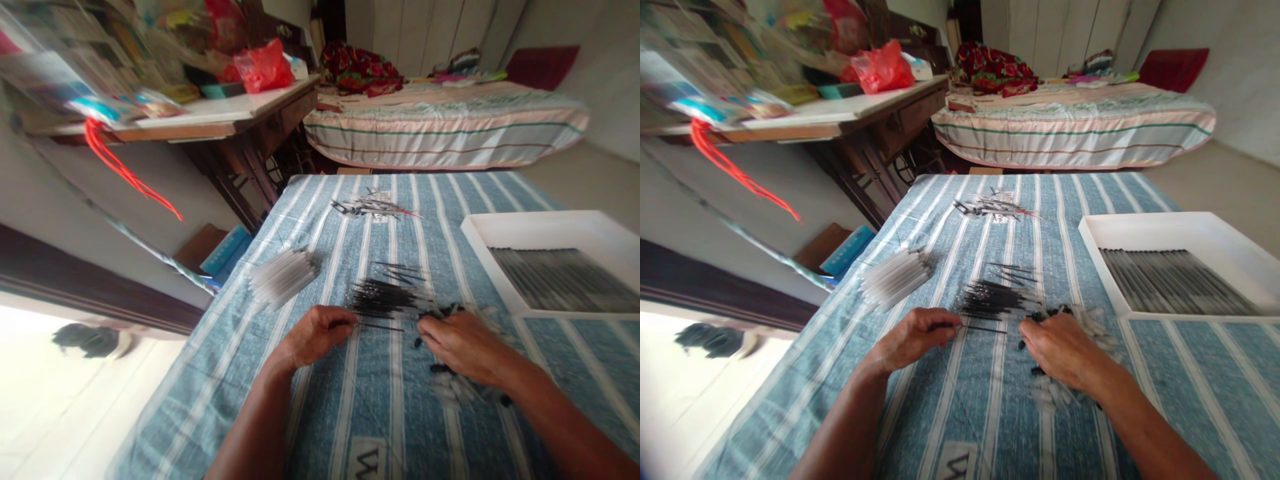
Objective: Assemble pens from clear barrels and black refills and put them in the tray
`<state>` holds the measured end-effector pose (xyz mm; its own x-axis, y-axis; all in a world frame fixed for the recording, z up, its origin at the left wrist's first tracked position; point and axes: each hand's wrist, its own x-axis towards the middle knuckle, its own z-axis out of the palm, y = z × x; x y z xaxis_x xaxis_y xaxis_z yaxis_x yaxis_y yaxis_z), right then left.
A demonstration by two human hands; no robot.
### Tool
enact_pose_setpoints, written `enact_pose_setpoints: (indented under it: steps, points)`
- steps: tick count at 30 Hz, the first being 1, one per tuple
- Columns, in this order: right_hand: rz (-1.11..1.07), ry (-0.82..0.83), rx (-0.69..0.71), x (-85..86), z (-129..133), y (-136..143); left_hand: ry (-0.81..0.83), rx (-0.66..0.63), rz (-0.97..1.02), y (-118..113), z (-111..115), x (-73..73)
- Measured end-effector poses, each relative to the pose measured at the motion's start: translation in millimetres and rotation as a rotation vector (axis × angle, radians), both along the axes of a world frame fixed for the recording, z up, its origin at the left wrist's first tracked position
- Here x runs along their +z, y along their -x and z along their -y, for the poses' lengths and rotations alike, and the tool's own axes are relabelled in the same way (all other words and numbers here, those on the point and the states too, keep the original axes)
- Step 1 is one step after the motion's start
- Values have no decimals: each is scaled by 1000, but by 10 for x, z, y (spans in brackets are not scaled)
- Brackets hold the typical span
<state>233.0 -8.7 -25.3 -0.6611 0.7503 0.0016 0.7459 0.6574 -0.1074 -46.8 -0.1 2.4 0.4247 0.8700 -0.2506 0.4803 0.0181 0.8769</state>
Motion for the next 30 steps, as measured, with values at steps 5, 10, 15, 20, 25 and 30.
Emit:
enact_pose_setpoints:
  steps: [5, 10, 15, 20, 25, 30]
  points:
    - [-112, 0, 12, 19, 56, -60, 133, -133, 13, 31, 25, 80]
    - [-202, 37, 45, 54, 78, -25, 239, -185, 57, -5, 51, 78]
    - [-273, 11, 96, 58, 93, 109, 246, -189, 67, -121, 74, 28]
    - [-603, 45, -63, 111, 78, 76, 222, -113, 143, -170, 92, 2]
    - [-826, 243, -277, 168, 90, 99, 239, -32, 238, -194, 92, 14]
    - [-947, 456, -82, 180, 210, 231, 246, -59, 250, -282, 121, 41]
